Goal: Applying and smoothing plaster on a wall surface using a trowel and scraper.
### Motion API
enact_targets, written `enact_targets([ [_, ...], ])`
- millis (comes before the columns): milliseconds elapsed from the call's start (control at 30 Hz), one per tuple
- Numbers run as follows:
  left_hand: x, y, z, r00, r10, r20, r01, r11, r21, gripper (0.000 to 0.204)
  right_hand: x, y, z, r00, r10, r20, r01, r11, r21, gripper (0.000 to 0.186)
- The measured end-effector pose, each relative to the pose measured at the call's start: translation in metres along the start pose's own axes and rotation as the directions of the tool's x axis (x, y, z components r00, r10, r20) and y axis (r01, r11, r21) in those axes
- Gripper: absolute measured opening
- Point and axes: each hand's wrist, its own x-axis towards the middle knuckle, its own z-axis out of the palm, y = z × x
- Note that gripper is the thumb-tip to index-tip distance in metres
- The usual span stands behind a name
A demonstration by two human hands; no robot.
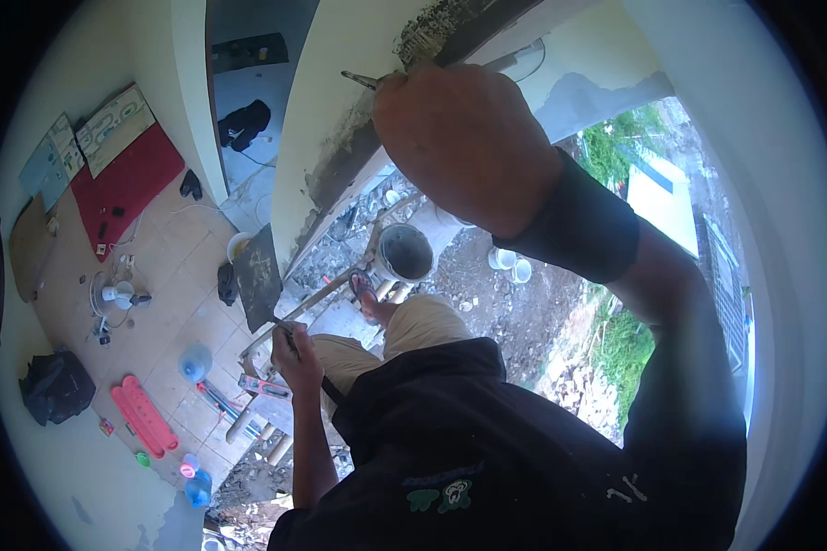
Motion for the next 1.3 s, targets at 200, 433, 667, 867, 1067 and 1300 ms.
enact_targets([
  [200,0.002,0.002,-0.004,0.997,0.072,-0.018,-0.073,0.997,-0.025,0.027,0.015,0.021,-0.007,0.958,-0.244,-0.149,0.224,0.965,-0.139,0.010],
  [433,-0.004,-0.005,-0.001,1.000,0.011,-0.007,-0.011,1.000,-0.015,0.025,0.033,0.030,-0.040,0.980,-0.194,-0.040,0.179,0.953,-0.243,0.013],
  [667,-0.009,-0.004,0.003,0.994,0.097,-0.050,-0.100,0.993,-0.056,0.026,0.034,0.025,-0.055,0.988,0.142,-0.067,-0.155,0.948,-0.278,0.017],
  [867,-0.014,0.027,-0.021,0.946,-0.169,0.276,0.293,0.813,-0.503,0.029,-0.030,-0.034,0.001,0.895,0.315,0.317,-0.447,0.641,0.624,0.013],
  [1067,-0.015,0.023,-0.025,0.808,-0.173,0.563,0.580,0.398,-0.710,0.032,-0.064,-0.119,0.141,0.786,0.075,0.614,-0.610,-0.070,0.789,0.033],
  [1300,-0.034,-0.008,-0.009,0.720,-0.177,0.671,0.693,0.211,-0.689,0.037,-0.062,-0.141,0.191,0.794,-0.114,0.597,-0.587,0.109,0.802,0.043],
])
